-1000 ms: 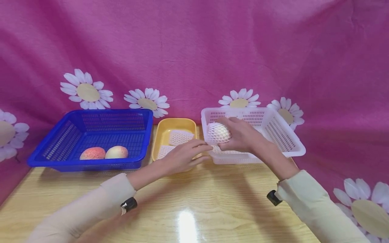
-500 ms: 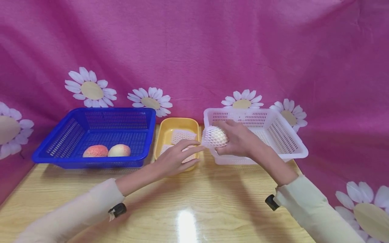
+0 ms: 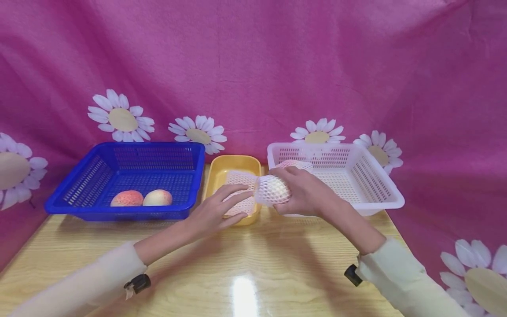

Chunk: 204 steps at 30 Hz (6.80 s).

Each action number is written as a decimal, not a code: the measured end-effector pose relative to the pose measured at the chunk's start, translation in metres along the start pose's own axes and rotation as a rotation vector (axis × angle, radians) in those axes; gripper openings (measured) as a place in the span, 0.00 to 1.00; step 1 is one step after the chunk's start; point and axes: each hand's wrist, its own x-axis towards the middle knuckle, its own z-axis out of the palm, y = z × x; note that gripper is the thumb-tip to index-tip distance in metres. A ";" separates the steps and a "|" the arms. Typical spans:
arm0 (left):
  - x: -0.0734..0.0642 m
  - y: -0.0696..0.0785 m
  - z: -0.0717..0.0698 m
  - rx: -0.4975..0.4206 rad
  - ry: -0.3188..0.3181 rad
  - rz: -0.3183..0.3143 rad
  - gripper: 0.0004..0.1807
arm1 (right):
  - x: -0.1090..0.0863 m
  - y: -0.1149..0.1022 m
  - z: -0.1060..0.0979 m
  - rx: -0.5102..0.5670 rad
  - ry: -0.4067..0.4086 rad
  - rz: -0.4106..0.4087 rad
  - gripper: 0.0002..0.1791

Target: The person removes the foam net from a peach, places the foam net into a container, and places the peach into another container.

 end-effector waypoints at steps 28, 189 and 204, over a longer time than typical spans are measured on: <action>-0.036 0.008 -0.014 -0.040 -0.016 0.029 0.37 | -0.023 -0.032 0.040 0.078 -0.046 -0.079 0.40; -0.089 0.012 -0.012 -0.143 -0.285 -0.085 0.35 | -0.068 -0.042 0.102 -0.159 -0.126 -0.082 0.65; -0.104 0.006 -0.026 -0.129 -0.261 -0.123 0.35 | -0.082 -0.028 0.097 -0.130 -0.140 -0.010 0.65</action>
